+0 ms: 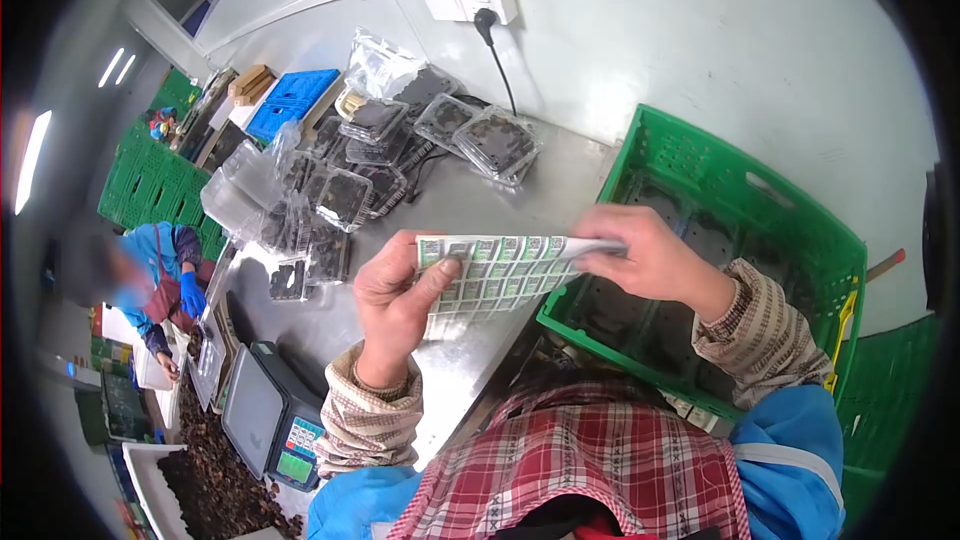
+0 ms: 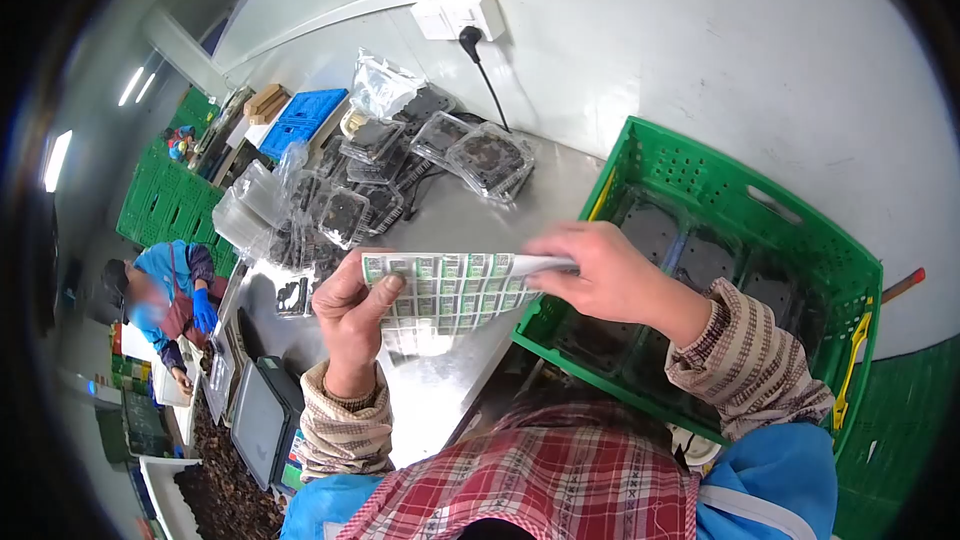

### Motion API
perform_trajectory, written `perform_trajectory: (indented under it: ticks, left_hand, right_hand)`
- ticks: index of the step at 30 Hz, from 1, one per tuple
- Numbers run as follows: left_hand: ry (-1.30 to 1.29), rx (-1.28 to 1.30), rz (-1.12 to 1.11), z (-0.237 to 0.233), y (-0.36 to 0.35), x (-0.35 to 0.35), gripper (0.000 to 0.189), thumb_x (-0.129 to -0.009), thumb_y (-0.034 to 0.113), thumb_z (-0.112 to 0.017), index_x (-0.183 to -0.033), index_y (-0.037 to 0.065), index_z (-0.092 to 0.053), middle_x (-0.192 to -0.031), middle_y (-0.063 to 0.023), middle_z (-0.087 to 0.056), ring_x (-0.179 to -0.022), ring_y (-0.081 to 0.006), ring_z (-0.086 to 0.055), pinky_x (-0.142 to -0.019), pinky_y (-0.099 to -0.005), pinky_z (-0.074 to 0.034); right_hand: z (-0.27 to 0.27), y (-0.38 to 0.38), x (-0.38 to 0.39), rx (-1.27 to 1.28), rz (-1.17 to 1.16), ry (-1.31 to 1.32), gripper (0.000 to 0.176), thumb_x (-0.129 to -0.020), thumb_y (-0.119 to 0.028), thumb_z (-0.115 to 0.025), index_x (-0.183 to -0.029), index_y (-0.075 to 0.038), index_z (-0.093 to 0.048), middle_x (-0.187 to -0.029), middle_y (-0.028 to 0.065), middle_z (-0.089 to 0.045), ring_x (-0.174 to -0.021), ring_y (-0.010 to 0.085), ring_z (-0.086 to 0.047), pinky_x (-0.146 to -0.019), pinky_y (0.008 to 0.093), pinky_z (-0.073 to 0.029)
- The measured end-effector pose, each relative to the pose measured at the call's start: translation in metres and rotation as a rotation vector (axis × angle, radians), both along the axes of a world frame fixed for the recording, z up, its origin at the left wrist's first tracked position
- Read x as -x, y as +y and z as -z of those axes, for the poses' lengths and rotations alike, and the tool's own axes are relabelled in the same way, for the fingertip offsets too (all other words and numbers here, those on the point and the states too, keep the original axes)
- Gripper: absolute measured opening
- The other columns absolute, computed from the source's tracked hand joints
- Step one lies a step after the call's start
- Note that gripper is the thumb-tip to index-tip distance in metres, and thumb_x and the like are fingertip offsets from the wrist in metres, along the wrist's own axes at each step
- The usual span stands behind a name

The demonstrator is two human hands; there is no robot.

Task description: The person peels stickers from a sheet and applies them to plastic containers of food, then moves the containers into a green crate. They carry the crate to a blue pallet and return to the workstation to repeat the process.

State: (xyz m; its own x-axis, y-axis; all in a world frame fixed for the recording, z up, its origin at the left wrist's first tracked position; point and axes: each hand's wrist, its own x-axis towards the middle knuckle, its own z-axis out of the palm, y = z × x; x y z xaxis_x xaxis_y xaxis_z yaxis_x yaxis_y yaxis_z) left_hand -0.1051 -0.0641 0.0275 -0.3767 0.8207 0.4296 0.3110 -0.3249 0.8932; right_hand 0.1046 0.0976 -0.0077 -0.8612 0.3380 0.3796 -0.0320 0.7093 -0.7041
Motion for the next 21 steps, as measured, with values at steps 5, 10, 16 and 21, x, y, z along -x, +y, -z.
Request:
perform_trajectory:
  ticks: [5,10,16,21]
  left_hand:
    - [0.18,0.006,-0.055,0.002,0.004,-0.02,0.01,-0.074,-0.001,-0.067,-0.082,-0.005,-0.063,-0.071,-0.0043,-0.057,-0.062,-0.0083,-0.049,-0.055,-0.0214,-0.039]
    - [0.485,0.022,-0.154,-0.003,0.004,-0.036,0.017,-0.071,0.001,-0.07,-0.067,-0.004,-0.054,-0.059,-0.002,-0.05,-0.052,-0.0077,-0.039,-0.046,-0.0239,-0.031]
    - [0.306,0.107,-0.248,-0.001,0.002,-0.047,0.022,-0.074,0.004,-0.07,-0.062,-0.002,-0.052,-0.052,0.001,-0.042,-0.05,-0.0048,-0.033,-0.042,-0.0248,-0.027]
    - [0.138,0.203,-0.299,-0.002,0.0,-0.05,0.025,-0.079,0.012,-0.067,-0.062,-0.002,-0.055,-0.053,0.0054,-0.044,-0.052,-0.0028,-0.033,-0.042,-0.0222,-0.027]
  right_hand:
    - [-0.01,-0.013,-0.013,0.388,0.025,0.009,0.028,-0.075,-0.003,-0.065,-0.101,-0.001,-0.053,-0.071,0.0093,-0.06,-0.06,0.0156,-0.057,-0.057,0.0276,-0.045]
    - [-0.031,-0.015,0.004,0.047,0.018,0.246,0.027,-0.07,-0.007,-0.071,-0.095,-0.002,-0.059,-0.08,0.0091,-0.059,-0.069,0.0159,-0.058,-0.063,0.0277,-0.047]
    - [-0.03,-0.033,0.018,-0.043,0.195,0.229,0.018,-0.069,-0.015,-0.068,-0.084,-0.007,-0.061,-0.079,0.0034,-0.058,-0.074,0.0249,-0.059,-0.06,0.0352,-0.048]
    - [-0.021,-0.041,0.027,-0.347,0.319,0.413,0.016,-0.066,-0.013,-0.067,-0.081,-0.009,-0.062,-0.077,0.0003,-0.056,-0.072,0.0202,-0.057,-0.057,0.0329,-0.046]
